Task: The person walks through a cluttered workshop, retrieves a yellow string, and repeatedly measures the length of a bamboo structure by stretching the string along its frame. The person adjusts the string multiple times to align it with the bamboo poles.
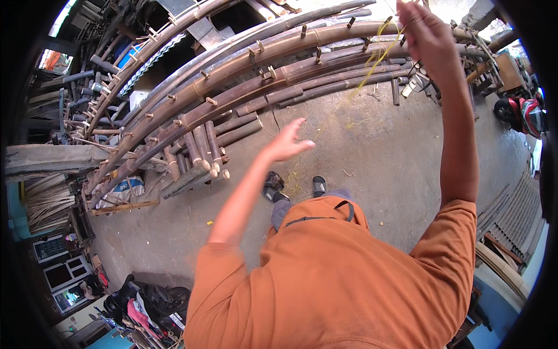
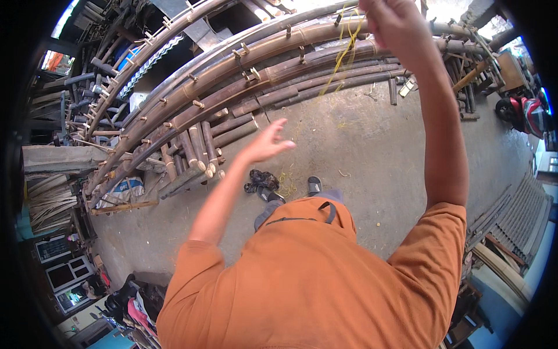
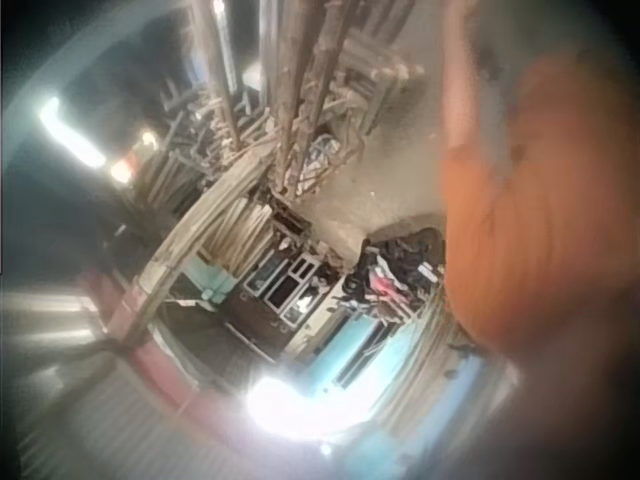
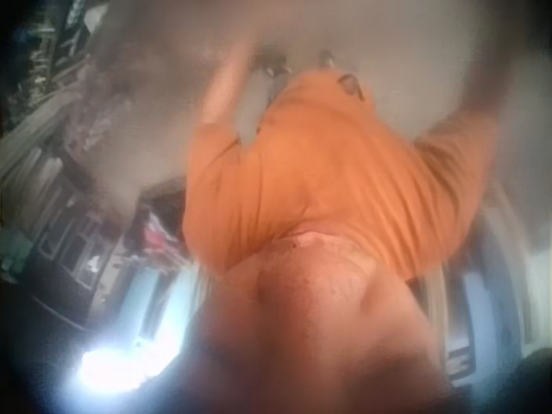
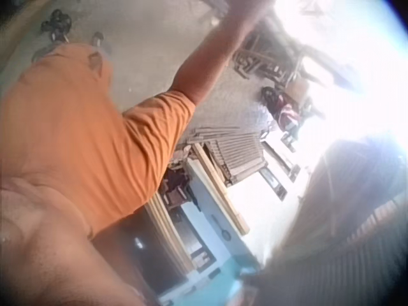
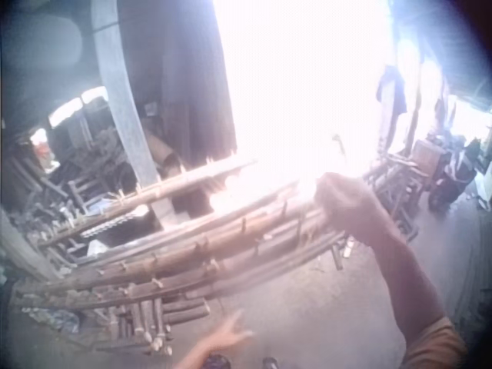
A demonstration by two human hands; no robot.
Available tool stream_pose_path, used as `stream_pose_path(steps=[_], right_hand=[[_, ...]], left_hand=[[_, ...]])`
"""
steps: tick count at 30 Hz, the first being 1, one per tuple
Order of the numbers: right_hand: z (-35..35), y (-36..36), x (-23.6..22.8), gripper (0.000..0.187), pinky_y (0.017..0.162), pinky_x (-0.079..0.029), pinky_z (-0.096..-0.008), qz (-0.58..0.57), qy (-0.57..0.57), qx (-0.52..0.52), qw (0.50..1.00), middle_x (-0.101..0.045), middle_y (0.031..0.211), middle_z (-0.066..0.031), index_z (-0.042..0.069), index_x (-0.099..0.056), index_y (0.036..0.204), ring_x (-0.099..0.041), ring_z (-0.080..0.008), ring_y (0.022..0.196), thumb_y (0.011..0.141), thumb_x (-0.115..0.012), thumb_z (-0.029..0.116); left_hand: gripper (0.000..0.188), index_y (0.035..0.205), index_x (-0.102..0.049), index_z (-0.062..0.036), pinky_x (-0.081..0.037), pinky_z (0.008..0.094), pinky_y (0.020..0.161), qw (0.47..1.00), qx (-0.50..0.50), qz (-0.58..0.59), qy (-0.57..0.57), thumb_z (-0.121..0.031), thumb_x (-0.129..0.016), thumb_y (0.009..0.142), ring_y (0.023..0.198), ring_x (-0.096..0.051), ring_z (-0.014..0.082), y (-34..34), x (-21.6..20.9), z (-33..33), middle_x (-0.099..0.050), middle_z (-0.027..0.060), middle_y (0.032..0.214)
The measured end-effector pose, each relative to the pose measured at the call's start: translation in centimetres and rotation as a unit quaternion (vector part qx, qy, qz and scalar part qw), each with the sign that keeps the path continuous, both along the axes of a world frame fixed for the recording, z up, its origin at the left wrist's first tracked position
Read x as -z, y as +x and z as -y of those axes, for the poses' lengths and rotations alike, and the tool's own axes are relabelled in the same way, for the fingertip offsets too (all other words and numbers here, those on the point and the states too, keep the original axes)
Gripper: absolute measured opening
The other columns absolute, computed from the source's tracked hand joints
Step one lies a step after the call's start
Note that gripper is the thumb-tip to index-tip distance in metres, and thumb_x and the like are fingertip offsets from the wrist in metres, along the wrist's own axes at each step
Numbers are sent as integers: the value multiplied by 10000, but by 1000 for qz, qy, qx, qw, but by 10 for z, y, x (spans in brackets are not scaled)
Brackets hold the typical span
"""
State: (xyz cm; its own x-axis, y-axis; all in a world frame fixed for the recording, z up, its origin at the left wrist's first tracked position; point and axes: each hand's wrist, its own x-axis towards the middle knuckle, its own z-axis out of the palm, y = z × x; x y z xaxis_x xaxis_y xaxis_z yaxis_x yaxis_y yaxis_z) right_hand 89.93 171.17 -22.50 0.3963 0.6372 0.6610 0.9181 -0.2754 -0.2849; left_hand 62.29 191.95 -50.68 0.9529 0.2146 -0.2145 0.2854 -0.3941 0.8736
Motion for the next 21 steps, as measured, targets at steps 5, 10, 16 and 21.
stream_pose_path(steps=[5,10,16,21], right_hand=[[88,55,-26,185,619,-492,-336,88,-3,136,987,-622,907,-106,13,-628,1018,-591,-179,705,914,-563,151],[239,130,-10,167,608,-489,-340,29,-46,326,944,-613,884,-105,18,-616,993,-589,-183,694,911,-552,149],[366,173,27,147,595,-487,-345,-67,-71,451,887,-603,855,-105,25,-601,962,-586,-188,680,907,-539,146],[414,197,56,133,584,-484,-349,-124,-80,497,855,-594,832,-105,31,-589,937,-584,-192,668,903,-528,144]], left_hand=[[403,1124,-619,2,-551,382,832,974,101,-98,-175,-325,-680,896,920,-664,220,-6,141,46,-670,139,1039],[205,992,-659,-16,-507,258,589,989,-117,-44,-82,-210,-661,926,708,-616,89,-46,98,-38,-659,13,801],[282,838,-648,-30,-454,246,543,968,-239,27,-71,-292,-643,943,567,-549,60,-69,33,-112,-595,-14,617],[322,808,-642,-61,-444,232,384,860,-447,237,-60,-346,-619,955,447,-482,50,-67,-61,-158,-587,7,647]])
